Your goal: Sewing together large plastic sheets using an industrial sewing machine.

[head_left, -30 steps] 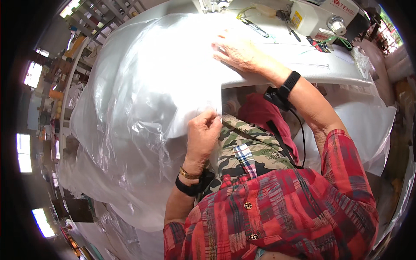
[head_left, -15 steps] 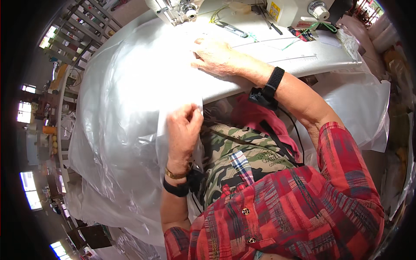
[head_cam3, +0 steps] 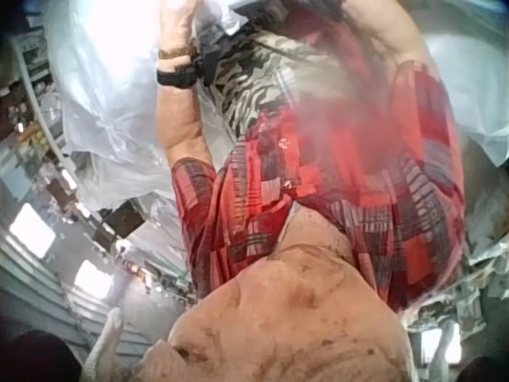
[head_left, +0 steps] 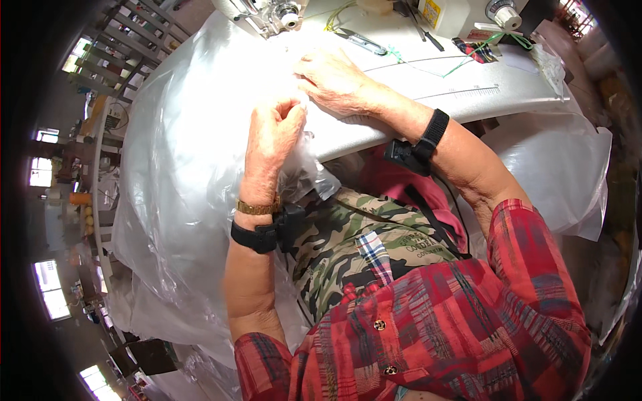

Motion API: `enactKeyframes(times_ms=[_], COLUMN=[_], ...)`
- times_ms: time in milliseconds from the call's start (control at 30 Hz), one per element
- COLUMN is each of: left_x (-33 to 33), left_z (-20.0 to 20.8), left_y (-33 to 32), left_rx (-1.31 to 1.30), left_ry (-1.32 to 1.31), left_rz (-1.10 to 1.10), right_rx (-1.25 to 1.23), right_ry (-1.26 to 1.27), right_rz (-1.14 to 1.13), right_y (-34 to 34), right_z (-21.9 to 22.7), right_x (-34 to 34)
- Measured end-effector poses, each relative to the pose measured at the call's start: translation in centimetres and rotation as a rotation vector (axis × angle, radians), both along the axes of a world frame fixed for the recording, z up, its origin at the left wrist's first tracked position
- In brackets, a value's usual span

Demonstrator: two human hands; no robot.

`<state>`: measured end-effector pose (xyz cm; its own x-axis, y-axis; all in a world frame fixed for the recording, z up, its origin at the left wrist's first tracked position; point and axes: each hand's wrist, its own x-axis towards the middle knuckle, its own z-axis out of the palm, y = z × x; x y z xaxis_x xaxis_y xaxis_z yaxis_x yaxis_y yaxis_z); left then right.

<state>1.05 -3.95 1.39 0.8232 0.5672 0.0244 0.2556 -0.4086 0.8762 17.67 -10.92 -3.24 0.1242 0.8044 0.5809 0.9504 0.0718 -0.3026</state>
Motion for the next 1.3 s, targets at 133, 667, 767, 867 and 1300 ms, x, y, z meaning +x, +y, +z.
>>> enactKeyframes(times_ms=[133,667,767,867,1300], left_x=[-2.2,-6.0,-5.7,-5.6,-6.5], left_z=[0.8,-2.0,-1.7,-1.8,-2.3], left_y=[-2.7,-0.8,-0.9,-1.0,-2.1], left_rx=[-0.128,0.420,0.418,0.489,0.955], left_ry=[-0.138,-0.107,-0.090,-0.106,0.051], left_rz=[0.134,-0.070,-0.075,-0.120,-0.219], right_rx=[0.077,-0.014,-0.042,-0.141,0.058], right_ry=[0.103,-0.011,-0.076,-0.119,-0.492], right_rz=[0.118,0.315,0.340,0.349,0.306], right_y=[-0.2,-5.7,-6.4,-7.2,-8.3], right_z=[-0.4,1.1,1.5,1.9,0.9], right_x=[0.6,-0.6,-1.2,-1.5,-2.6])
